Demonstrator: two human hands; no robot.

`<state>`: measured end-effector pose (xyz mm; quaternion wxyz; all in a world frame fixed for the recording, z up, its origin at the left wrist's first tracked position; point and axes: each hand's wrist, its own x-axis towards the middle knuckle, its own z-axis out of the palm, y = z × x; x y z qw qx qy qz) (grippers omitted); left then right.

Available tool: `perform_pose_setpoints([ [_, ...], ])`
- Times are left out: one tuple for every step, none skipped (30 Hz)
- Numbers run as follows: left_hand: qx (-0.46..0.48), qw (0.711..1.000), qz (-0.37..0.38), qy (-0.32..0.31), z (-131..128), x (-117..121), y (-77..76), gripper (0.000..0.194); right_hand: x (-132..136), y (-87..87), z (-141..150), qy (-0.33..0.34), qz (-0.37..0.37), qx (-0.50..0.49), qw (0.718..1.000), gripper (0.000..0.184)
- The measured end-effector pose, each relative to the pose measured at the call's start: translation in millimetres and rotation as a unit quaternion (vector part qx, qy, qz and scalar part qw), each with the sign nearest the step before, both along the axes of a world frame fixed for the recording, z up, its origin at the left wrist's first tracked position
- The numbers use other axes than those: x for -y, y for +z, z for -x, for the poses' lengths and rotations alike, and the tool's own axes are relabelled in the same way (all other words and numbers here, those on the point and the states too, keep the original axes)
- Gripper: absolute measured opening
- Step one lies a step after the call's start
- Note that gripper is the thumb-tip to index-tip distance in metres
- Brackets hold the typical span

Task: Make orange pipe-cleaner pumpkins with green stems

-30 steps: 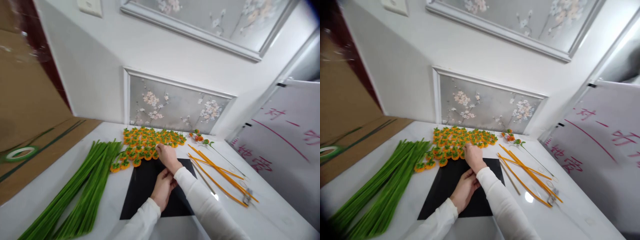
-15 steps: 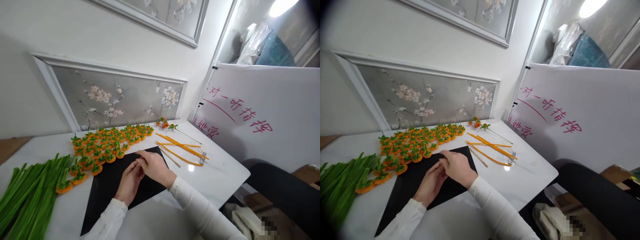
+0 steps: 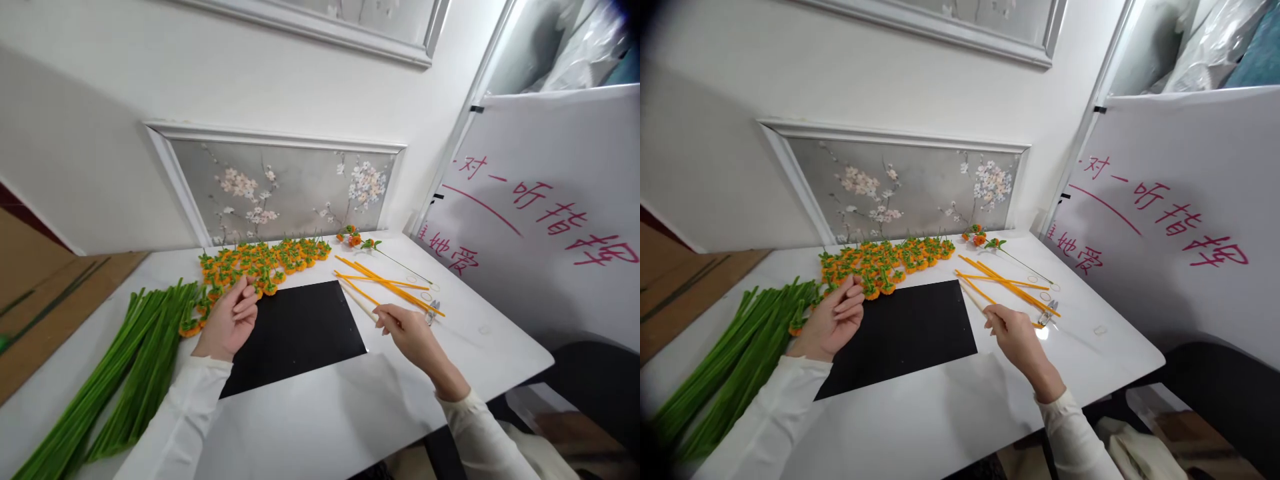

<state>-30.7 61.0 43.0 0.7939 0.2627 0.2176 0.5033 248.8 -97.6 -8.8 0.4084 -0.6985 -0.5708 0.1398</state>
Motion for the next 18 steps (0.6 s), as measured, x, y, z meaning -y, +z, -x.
perform_pose_setpoints([
  [-0.008, 1.000, -0.010, -0.008, 5, 1, 1.2, 0.031, -2, -0.5, 3, 0.011, 0.008, 0.003, 1.000, 0.026],
  [-0.014, 1.000, -0.018, -0.012, 8, 2, 1.6, 0.035, -5, -1.1, 8, 0.024, 0.016, 0.007, 1.000, 0.027],
  [-0.020, 0.999, -0.022, -0.013, 11, 2, 1.1, 0.037, -8, -1.9, 14, 0.040, 0.021, 0.016, 0.999, 0.027],
  [-0.025, 0.999, -0.022, -0.012, 13, 2, 0.0, 0.039, -11, -2.9, 22, 0.059, 0.023, 0.030, 0.998, 0.028],
  [-0.028, 0.999, -0.018, -0.009, 13, 1, -1.7, 0.040, -12, -4.1, 34, 0.085, 0.024, 0.049, 0.995, 0.028],
  [-0.031, 0.999, -0.012, -0.005, 13, 0, -3.9, 0.040, -13, -5.3, 48, 0.118, 0.020, 0.084, 0.989, 0.027],
  [-0.033, 0.999, -0.006, -0.001, 13, -1, -6.2, 0.040, -12, -6.6, 64, 0.152, 0.011, 0.116, 0.981, 0.028],
  [-0.035, 0.999, -0.002, 0.002, 12, -1, -8.7, 0.038, -9, -8.1, 81, 0.198, 0.002, 0.144, 0.969, 0.032],
  [-0.039, 0.999, 0.006, -0.001, 10, -1, -11.2, 0.038, -5, -9.6, 97, 0.248, -0.005, 0.179, 0.952, 0.037],
  [-0.042, 0.999, 0.011, -0.007, 9, 0, -13.6, 0.037, -1, -11.5, 113, 0.283, -0.013, 0.203, 0.937, 0.040],
  [-0.044, 0.999, 0.014, -0.010, 7, 1, -15.8, 0.036, 4, -13.6, 125, 0.309, -0.015, 0.219, 0.926, 0.046],
  [-0.045, 0.999, 0.017, -0.014, 5, 2, -17.8, 0.035, 7, -16.0, 133, 0.330, -0.012, 0.230, 0.916, 0.049],
  [-0.046, 0.999, 0.019, -0.016, 4, 4, -19.7, 0.034, 9, -18.6, 136, 0.345, -0.009, 0.239, 0.907, 0.051],
  [-0.047, 0.998, 0.021, -0.018, 2, 5, -21.4, 0.033, 9, -21.2, 135, 0.349, -0.004, 0.249, 0.903, 0.051],
  [-0.049, 0.998, 0.024, -0.021, 1, 7, -22.8, 0.032, 8, -23.5, 129, 0.334, 0.000, 0.263, 0.905, 0.051],
  [-0.050, 0.998, 0.026, -0.022, 0, 8, -24.2, 0.031, 4, -25.2, 120, 0.297, 0.007, 0.282, 0.912, 0.051],
  [-0.050, 0.998, 0.028, -0.023, -1, 9, -25.4, 0.030, 0, -26.1, 108, 0.211, 0.013, 0.304, 0.929, 0.048],
  [-0.050, 0.998, 0.030, -0.023, -1, 9, -26.4, 0.029, -4, -26.0, 96, 0.105, 0.021, 0.325, 0.940, 0.048],
])
